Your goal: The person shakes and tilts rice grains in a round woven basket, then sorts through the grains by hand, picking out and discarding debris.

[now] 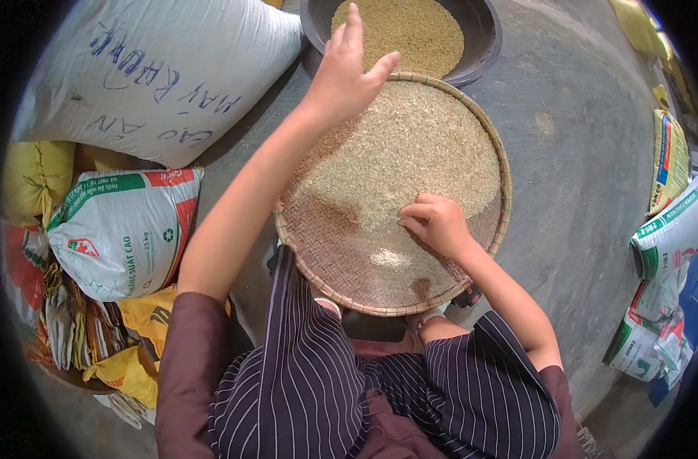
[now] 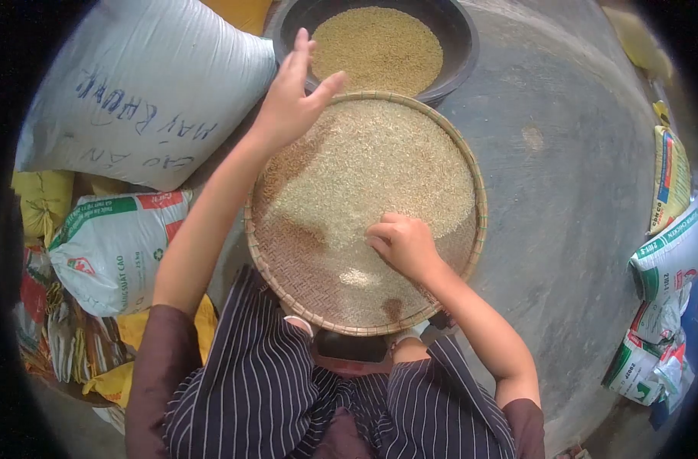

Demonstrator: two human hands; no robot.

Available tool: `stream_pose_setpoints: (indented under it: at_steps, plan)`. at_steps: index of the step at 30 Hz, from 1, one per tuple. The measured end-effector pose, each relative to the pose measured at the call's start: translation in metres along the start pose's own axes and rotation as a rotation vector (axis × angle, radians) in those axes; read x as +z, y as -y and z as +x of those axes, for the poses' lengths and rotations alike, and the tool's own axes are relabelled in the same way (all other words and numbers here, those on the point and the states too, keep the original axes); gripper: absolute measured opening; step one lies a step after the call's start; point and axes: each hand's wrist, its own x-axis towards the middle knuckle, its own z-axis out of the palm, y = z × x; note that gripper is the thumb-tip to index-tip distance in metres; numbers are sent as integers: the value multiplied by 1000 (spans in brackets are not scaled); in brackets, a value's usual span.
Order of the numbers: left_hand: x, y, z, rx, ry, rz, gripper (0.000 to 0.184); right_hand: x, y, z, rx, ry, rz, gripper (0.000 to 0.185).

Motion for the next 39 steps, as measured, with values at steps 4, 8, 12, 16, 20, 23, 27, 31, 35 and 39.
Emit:
stream_pose_setpoints:
  at_steps: [4, 8, 12, 16, 20, 23, 27, 31, 35, 39]
  plan:
    - [-3, -17, -40, -54, -100, -102, 61, 7, -7, -3, -39, -7, -20, 10]
    - [-11, -12, -105, 63, 85, -103, 24, 6, -2, -2, -56, -74, 17, 7]
    - [-24, -7, -169, -15, 246, -29, 18, -5, 10, 2, 103, -37, 233, 3]
    - [-25, -9, -203, -91, 336, -37, 17, -25, 5, 16, 221, 162, 268, 4]
    - [-18, -17, -204, -158, 283, -49, 16, -69, 7, 73, 403, 255, 200, 9]
    - [-10, -19, -206, -209, 271, -42, 14, -102, 0, 124, 239, -285, 123, 32]
    - [-7, -23, -205, -216, 253, -17, 14, -113, 7, 134, 150, -473, -91, 58]
    - [-2, -18, -207, -193, 246, -33, 12, -73, 1, 97, 136, -375, 82, 49]
    - [-4, -17, -207, -130, 217, -31, 10, -44, 11, 50, 168, -412, 219, 37]
    - [-11, -18, -200, -138, 195, -50, 7, -27, 15, 17, 260, -406, 306, 24]
